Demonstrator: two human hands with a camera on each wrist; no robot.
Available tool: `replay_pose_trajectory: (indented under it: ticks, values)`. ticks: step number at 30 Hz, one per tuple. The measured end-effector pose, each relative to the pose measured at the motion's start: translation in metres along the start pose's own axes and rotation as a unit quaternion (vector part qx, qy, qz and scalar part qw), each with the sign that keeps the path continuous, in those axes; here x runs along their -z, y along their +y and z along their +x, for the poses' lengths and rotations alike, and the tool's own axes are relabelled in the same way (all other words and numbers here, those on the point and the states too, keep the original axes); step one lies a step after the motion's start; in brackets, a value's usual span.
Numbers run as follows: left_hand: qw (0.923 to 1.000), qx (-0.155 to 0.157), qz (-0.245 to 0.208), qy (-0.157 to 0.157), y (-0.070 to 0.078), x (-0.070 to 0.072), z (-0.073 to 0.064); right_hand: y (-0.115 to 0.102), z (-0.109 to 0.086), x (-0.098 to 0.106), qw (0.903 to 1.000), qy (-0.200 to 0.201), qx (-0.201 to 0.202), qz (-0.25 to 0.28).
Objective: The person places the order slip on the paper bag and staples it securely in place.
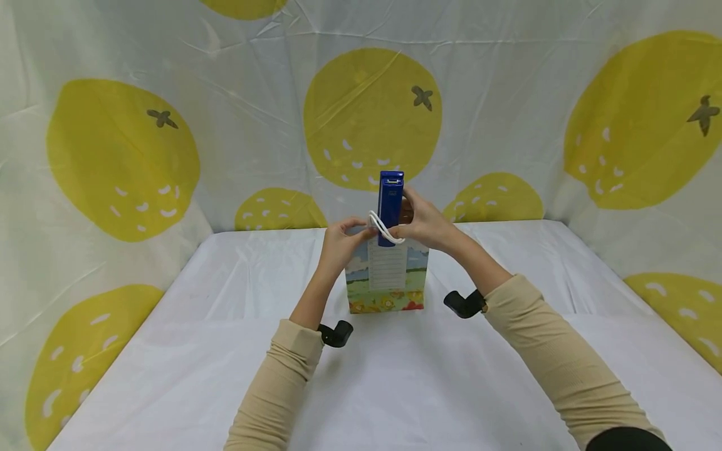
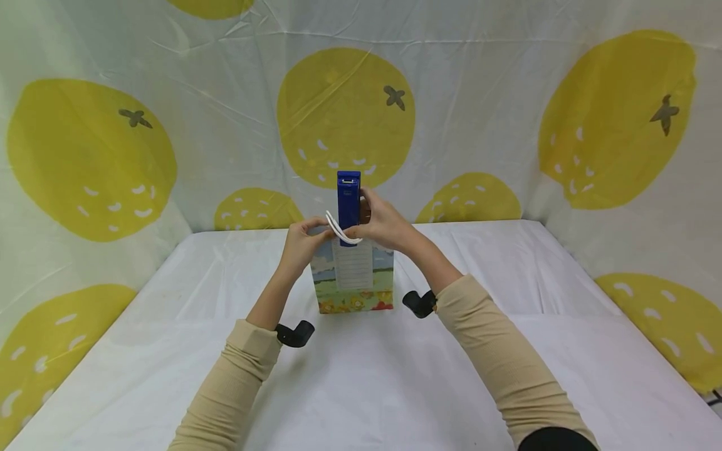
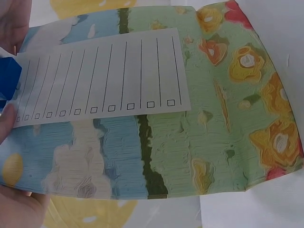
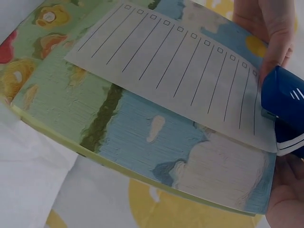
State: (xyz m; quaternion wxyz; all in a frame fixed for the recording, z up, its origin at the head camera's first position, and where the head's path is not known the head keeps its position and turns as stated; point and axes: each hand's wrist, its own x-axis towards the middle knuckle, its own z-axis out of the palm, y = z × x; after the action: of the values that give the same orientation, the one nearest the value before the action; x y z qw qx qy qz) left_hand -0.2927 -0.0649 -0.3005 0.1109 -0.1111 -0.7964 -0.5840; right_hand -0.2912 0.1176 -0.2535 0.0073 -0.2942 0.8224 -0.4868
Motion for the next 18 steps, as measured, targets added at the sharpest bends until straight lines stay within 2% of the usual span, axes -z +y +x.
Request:
replay_pose_trajectory:
  ticks: [6, 11, 14, 18]
  values:
    - [0.9993, -0.001, 0.008, -0.038, 0.001, 0.004, -0.001, -0.001, -0.001, 0.000, 1.0000, 0.005, -0.006, -0.004]
    - [0.9964, -0.016, -0.004, -0.083, 0.000, 0.012, -0.002, -0.001, -0.001, 0.001, 1.0000, 0.004, -0.002, -0.006]
    - [0.9938, -0.035, 0.013, -0.105, 0.001, 0.015, -0.002, -0.001, -0.001, 0.001, 0.9999, 0.005, 0.000, -0.009]
    - [0.9904, -0.057, 0.055, -0.113, 0.002, 0.016, -0.003, 0.000, -0.001, 0.002, 1.0000, 0.006, 0.000, -0.007]
